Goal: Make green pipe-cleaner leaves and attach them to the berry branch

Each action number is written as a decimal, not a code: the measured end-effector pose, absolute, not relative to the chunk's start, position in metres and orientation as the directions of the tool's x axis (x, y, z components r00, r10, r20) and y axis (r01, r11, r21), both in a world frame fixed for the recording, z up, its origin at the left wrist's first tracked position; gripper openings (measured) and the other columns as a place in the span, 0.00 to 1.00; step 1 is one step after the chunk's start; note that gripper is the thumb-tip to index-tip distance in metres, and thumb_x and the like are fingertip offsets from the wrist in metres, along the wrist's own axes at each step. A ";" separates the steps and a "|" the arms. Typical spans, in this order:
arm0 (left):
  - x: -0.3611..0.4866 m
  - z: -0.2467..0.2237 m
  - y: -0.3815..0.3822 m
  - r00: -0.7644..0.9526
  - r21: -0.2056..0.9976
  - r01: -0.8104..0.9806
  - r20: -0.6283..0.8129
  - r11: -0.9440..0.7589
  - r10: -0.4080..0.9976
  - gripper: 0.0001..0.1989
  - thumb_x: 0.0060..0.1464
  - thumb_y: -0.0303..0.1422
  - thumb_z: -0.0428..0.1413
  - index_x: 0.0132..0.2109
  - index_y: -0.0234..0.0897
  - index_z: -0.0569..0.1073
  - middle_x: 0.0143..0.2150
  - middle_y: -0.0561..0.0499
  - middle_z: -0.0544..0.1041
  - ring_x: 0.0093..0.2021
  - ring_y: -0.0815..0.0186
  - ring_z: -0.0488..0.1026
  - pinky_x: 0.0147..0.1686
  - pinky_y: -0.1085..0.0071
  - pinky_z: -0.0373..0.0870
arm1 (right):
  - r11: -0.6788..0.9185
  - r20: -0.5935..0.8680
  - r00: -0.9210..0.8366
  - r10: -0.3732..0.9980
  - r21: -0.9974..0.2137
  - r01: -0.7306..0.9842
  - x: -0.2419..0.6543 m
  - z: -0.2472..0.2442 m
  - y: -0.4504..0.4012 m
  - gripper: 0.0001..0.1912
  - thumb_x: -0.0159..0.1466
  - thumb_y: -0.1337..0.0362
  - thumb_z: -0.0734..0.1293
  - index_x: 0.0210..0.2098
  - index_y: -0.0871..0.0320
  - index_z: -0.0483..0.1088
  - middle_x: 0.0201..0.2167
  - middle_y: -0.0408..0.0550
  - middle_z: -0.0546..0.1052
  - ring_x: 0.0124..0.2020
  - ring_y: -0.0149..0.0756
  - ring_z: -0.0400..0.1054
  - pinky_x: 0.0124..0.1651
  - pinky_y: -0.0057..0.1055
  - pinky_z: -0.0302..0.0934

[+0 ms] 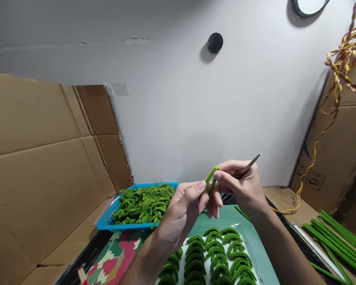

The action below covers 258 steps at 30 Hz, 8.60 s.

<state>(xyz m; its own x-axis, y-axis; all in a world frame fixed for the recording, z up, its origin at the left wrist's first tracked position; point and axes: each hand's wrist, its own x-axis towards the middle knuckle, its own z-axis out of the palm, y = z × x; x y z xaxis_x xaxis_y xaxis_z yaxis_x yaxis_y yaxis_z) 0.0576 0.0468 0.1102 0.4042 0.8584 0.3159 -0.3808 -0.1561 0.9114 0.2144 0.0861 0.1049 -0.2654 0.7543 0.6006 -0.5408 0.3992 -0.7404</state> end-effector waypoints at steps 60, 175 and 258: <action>0.063 0.088 0.056 0.481 0.926 -0.367 0.102 0.094 0.871 0.25 0.72 0.54 0.47 0.36 0.39 0.70 0.13 0.62 0.57 0.13 0.75 0.46 0.14 0.80 0.48 | 0.498 0.571 -0.016 0.821 -0.730 -0.468 0.212 0.097 0.096 0.12 0.60 0.58 0.81 0.27 0.59 0.82 0.13 0.37 0.68 0.13 0.25 0.57 0.17 0.28 0.60; 0.034 0.099 0.077 0.342 0.910 0.240 0.247 -0.339 0.907 0.21 0.69 0.46 0.53 0.36 0.33 0.78 0.18 0.59 0.60 0.20 0.72 0.52 0.22 0.74 0.50 | 0.399 0.431 -0.023 0.902 -0.813 0.425 0.260 0.075 0.151 0.22 0.66 0.48 0.70 0.35 0.63 0.81 0.16 0.43 0.70 0.17 0.35 0.65 0.23 0.32 0.58; 0.033 0.106 0.073 0.368 0.804 0.366 0.337 -0.468 0.867 0.15 0.72 0.44 0.54 0.44 0.37 0.75 0.29 0.57 0.67 0.29 0.70 0.62 0.30 0.72 0.61 | 0.563 0.473 -0.444 0.761 -0.822 0.087 0.245 0.090 0.118 0.17 0.66 0.49 0.76 0.40 0.57 0.75 0.16 0.33 0.61 0.17 0.25 0.52 0.20 0.25 0.47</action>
<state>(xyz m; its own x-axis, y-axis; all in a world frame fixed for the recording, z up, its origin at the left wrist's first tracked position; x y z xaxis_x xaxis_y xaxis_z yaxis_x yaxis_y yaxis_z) 0.0328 0.0727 0.1062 0.3684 0.8666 0.3366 0.3665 -0.4681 0.8041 0.2455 0.1179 0.0900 -0.4443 0.7606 0.4734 0.0871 0.5626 -0.8221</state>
